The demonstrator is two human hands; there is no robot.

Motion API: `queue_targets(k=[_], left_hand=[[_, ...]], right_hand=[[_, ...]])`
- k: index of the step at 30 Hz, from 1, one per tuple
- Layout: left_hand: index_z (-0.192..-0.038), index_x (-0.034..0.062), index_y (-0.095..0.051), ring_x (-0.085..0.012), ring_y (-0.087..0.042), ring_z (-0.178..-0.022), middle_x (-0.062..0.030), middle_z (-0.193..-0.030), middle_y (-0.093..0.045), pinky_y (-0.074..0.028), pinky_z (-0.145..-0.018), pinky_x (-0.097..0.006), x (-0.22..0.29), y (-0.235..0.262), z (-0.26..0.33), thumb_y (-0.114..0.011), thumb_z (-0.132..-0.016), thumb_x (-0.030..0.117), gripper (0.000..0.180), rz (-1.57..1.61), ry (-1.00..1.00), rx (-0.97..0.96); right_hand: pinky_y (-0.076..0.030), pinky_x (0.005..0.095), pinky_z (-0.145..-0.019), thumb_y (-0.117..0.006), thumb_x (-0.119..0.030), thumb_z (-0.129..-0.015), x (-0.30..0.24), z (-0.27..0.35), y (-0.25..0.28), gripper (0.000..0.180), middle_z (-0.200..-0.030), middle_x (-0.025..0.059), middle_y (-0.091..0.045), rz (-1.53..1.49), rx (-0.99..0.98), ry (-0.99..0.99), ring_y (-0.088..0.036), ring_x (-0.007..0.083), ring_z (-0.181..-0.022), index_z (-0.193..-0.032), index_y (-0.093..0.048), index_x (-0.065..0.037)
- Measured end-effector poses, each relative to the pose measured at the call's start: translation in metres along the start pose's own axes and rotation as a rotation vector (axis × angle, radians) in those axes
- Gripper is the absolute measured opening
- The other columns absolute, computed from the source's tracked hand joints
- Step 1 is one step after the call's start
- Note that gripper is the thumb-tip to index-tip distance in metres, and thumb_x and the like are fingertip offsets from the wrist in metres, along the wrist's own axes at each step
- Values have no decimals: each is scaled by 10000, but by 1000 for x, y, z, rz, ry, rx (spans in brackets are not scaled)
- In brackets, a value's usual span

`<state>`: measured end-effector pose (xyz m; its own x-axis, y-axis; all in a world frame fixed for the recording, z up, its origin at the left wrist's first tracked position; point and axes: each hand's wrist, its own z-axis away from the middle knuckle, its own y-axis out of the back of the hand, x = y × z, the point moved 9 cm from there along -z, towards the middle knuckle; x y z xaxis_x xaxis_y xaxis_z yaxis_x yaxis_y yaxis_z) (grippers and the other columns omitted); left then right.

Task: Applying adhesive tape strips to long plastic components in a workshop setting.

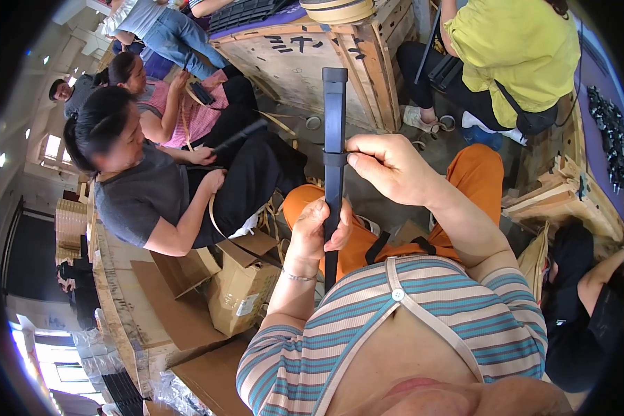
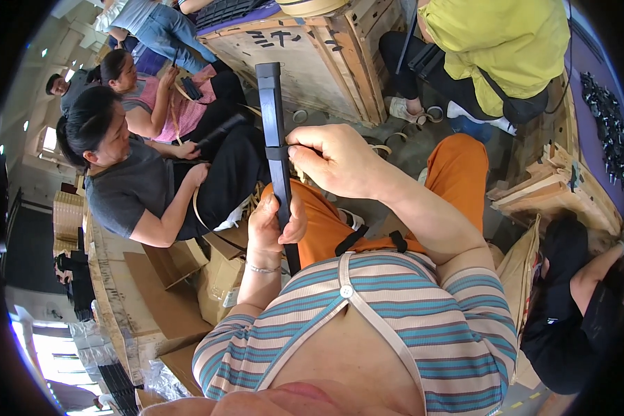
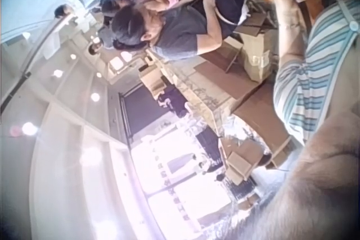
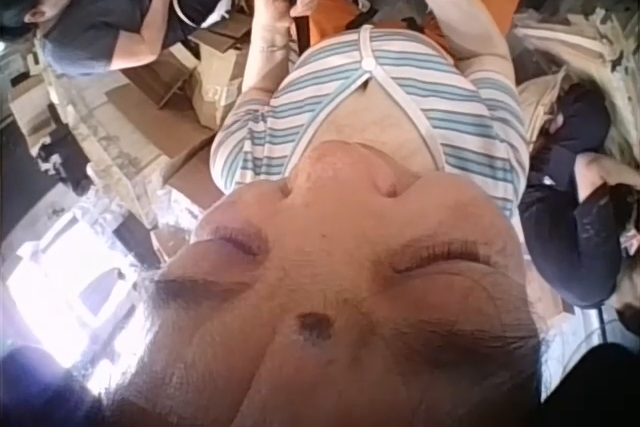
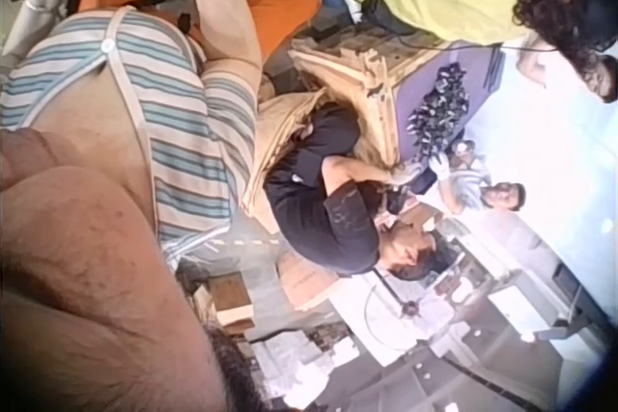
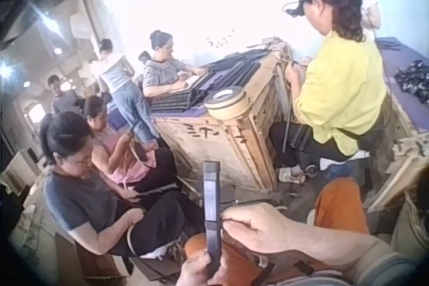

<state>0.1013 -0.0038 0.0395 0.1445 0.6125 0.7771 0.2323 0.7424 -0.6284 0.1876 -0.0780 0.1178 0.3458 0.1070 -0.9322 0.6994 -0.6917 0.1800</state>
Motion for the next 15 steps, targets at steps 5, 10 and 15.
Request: queue_targets(k=[5, 10, 15], left_hand=[[-819, -55, -504, -85, -335, -329, -40, -485, -417, -219, -302, -214, -10, -2, 1, -492, -877, 408, 467, 230, 64, -137], [-754, -46, -480, -90, -304, -300, -47, -466, -413, -207, -282, -217, -17, -43, 0, -480, -882, 408, 472, 113, 149, -339], [-737, -29, -456, -104, -317, -305, -63, -458, -415, -230, -289, -226, -12, -25, -6, -430, -903, 419, 479, 484, 133, -309]], right_hand=[[-355, 241, -484, -498, -61, -827, -1, -3, -5, 112, -570, 40, -484, -49, 30, 23, -442, 87, -506, -807, -585, 6], [-465, 245, -645, -487, -57, -816, 34, -17, -36, 147, -717, 42, -624, 5, -55, 170, -571, 115, -672, -858, -623, -20], [-202, 153, -470, -426, -226, -914, 53, -17, -30, 368, -629, -83, -340, -700, -162, -183, -281, 1, -530, -1205, -496, -12]])
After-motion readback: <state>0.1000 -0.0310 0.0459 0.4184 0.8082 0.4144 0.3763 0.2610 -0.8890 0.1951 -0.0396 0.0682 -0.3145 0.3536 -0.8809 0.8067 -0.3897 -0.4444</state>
